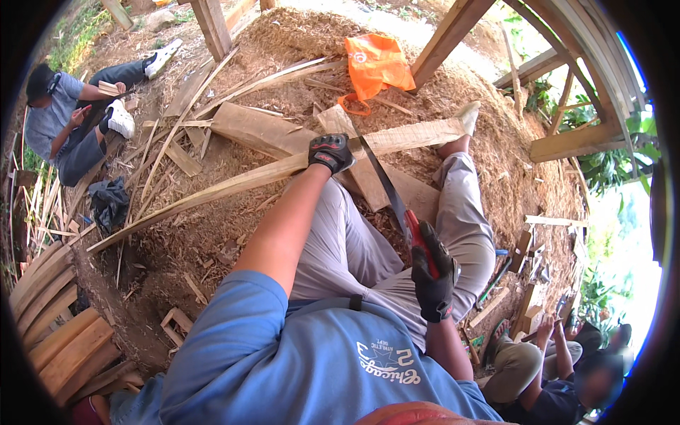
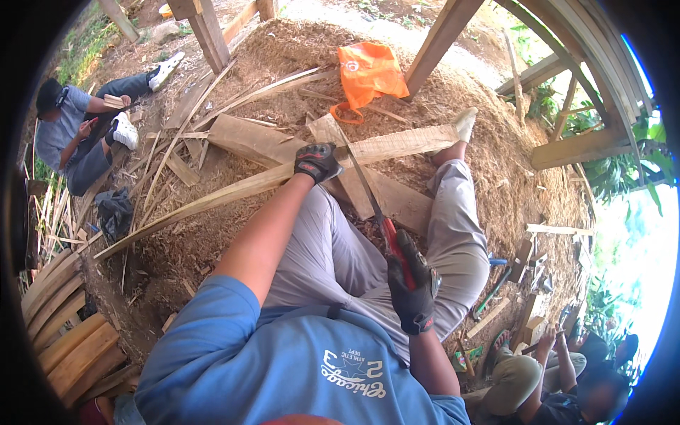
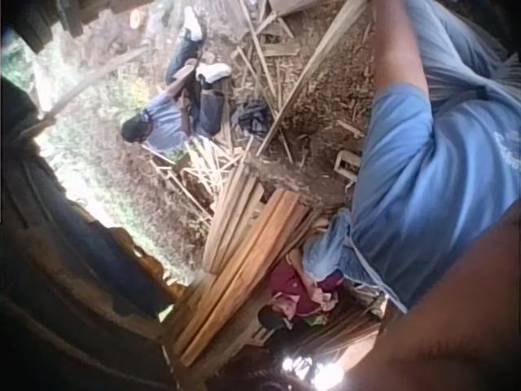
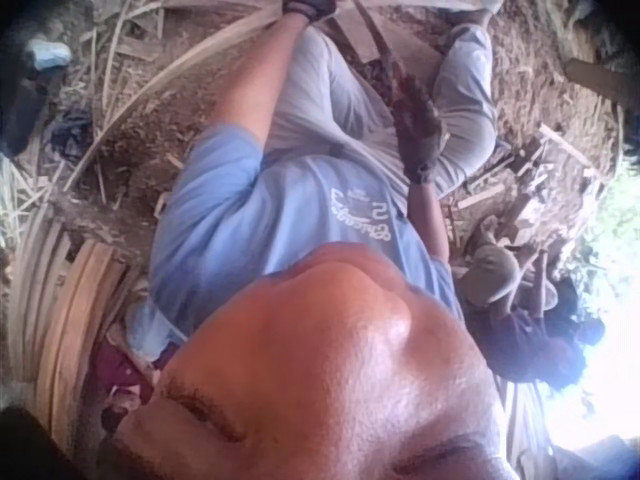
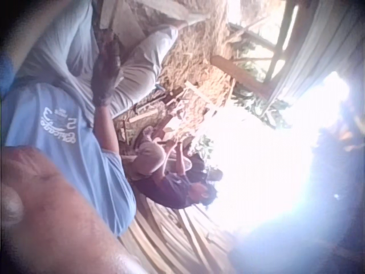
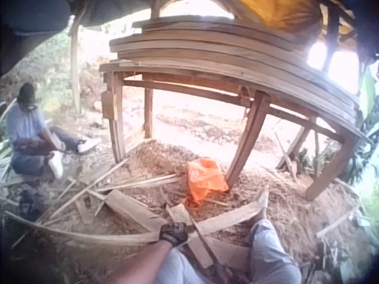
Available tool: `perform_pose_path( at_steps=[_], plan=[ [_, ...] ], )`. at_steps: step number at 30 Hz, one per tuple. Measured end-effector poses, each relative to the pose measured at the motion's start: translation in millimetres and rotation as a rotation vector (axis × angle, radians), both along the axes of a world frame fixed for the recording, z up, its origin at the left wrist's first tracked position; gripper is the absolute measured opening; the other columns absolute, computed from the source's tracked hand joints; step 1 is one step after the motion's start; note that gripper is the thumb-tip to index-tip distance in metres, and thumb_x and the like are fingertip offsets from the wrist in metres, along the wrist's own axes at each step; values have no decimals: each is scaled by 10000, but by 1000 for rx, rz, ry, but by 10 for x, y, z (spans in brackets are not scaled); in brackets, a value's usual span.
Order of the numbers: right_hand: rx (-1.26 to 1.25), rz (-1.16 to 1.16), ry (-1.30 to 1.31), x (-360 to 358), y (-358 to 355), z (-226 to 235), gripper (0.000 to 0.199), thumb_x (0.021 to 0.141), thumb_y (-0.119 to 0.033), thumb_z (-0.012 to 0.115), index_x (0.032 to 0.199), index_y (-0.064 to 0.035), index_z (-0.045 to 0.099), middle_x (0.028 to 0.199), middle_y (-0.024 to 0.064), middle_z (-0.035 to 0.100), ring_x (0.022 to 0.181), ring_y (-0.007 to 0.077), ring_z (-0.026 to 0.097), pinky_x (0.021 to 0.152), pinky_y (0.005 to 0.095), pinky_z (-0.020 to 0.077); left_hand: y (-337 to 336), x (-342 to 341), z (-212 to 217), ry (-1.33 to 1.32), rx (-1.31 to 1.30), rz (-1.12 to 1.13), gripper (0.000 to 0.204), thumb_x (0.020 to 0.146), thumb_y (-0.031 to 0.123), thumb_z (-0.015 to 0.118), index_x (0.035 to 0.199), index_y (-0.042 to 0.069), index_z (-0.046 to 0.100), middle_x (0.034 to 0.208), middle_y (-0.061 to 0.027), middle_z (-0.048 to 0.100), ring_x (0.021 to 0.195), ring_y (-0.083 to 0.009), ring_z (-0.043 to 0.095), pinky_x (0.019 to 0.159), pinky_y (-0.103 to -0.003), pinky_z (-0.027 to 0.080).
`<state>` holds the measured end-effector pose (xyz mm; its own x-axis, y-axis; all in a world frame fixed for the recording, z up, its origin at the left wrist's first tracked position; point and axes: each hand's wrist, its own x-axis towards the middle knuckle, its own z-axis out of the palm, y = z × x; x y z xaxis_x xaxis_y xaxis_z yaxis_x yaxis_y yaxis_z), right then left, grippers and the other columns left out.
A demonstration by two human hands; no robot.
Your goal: The person sits on the ground and uses a hand saw to cut a long wooden plank. They hold the plank steady with their left hand and saw with their right hand, generating sawdust. The person continues sawing through the plank for the duration of the clip.
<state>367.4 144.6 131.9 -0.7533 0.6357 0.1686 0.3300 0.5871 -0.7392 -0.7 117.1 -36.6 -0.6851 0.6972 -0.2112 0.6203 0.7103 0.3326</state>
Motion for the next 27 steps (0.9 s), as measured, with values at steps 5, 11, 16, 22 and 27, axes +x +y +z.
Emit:
perform_pose_path(
  at_steps=[5, 11, 16, 22, 27],
  plan=[
    [-15, 9, 23, -177, 78, -154, 518, 1006, -102, 726, 1518, -56, 657, 1269, 228, 784, 1114, 297, 797, 929, 389, 596, -14, 11, 19, 31, 61, -4, 410, 840, 392, 750, 1174, 158, 793, 1199, -169, 802, 1148, -372, 763, 993, -504, 592],
    [111, 47, 103, -610, 147, -408, 480, 992, -110, 733, 1467, -60, 694, 1164, 242, 800, 995, 359, 815, 859, 425, 617, -49, 16, -132, 79, 117, -18, 419, 822, 411, 775, 1149, 148, 787, 1135, -163, 807, 1089, -371, 774, 932, -509, 607],
    [105, 26, 100, -1134, 239, -798, 453, 994, -118, 715, 1445, -84, 711, 1101, 259, 787, 936, 407, 800, 792, 460, 617, -72, 19, -165, 87, 141, 2, 402, 822, 405, 770, 1128, 144, 780, 1112, -162, 808, 1057, -365, 779, 915, -511, 608],
    [91, 9, 173, -1362, 188, -1278, 523, 1013, -169, 680, 1535, -147, 651, 1195, 245, 778, 1030, 433, 792, 810, 506, 610, -63, 13, -102, 59, 115, -28, 391, 842, 381, 764, 1151, 142, 763, 1133, -167, 804, 1075, -361, 779, 920, -517, 606],
    [-70, 41, 146, -1206, 213, -1356, 521, 1058, -165, 680, 1574, -129, 618, 1434, 229, 719, 1282, 387, 731, 1041, 456, 582, -42, -7, -34, 48, 79, -21, 397, 851, 387, 781, 1168, 149, 760, 1149, -164, 803, 1098, -364, 775, 935, -518, 604]
  ],
)
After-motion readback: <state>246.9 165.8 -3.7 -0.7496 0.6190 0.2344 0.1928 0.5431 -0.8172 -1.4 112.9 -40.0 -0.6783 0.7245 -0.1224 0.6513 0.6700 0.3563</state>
